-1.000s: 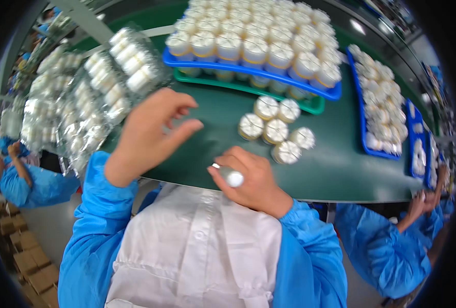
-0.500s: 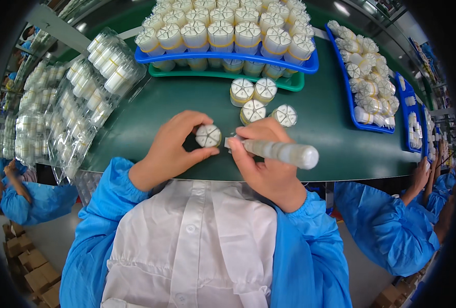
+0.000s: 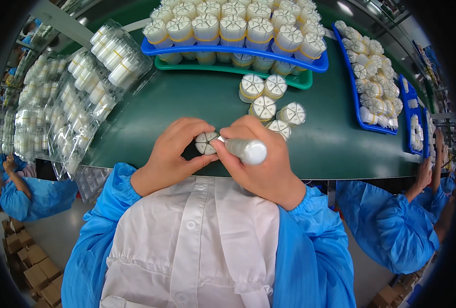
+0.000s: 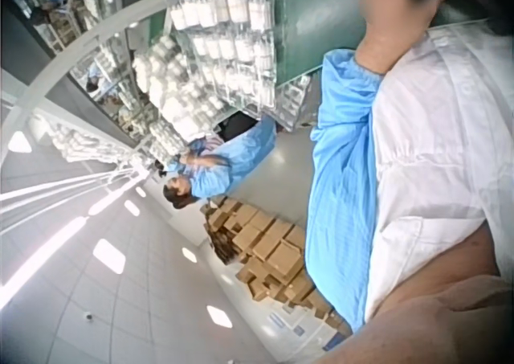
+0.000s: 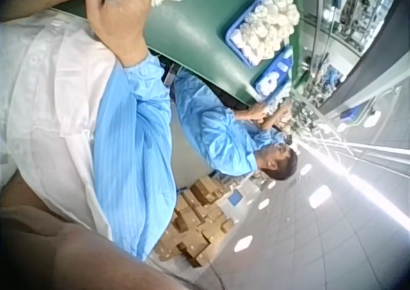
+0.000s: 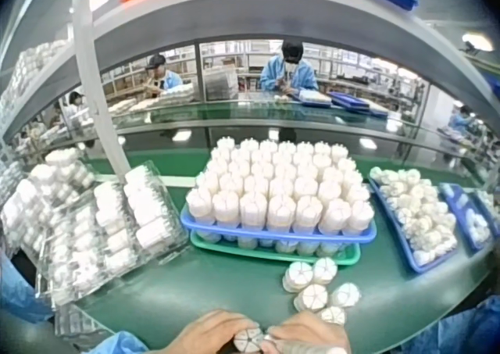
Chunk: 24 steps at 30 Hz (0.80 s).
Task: The person inserts a wick into the center of small white candles using a metal tool. They pick up candles from a blue tray, secure the wick, and place the finished candles into a clear plastic packaging tray. The process is repeated continuously throughout the clip.
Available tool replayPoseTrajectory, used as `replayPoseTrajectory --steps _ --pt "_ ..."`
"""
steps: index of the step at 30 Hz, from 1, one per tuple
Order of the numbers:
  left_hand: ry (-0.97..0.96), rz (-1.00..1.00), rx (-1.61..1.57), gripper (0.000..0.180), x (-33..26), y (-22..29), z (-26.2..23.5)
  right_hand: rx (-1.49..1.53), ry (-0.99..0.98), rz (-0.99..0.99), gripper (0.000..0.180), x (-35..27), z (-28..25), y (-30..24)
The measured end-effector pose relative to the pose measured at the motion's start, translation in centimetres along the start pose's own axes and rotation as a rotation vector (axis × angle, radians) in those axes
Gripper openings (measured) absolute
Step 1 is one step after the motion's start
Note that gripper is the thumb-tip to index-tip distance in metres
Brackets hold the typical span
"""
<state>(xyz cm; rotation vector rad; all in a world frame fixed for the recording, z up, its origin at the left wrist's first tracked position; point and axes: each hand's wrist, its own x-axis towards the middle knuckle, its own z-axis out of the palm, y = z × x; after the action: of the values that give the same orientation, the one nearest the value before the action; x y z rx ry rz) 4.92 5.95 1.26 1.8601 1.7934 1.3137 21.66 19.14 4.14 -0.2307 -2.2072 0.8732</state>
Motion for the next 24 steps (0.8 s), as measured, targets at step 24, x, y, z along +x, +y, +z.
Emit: replayPoseTrajectory --steps 24 --pt "0.078 -0.023 0.057 0.055 -0.7 -0.6 1.2 0.000 -0.001 0.007 0.018 0.0 1.0 0.3"
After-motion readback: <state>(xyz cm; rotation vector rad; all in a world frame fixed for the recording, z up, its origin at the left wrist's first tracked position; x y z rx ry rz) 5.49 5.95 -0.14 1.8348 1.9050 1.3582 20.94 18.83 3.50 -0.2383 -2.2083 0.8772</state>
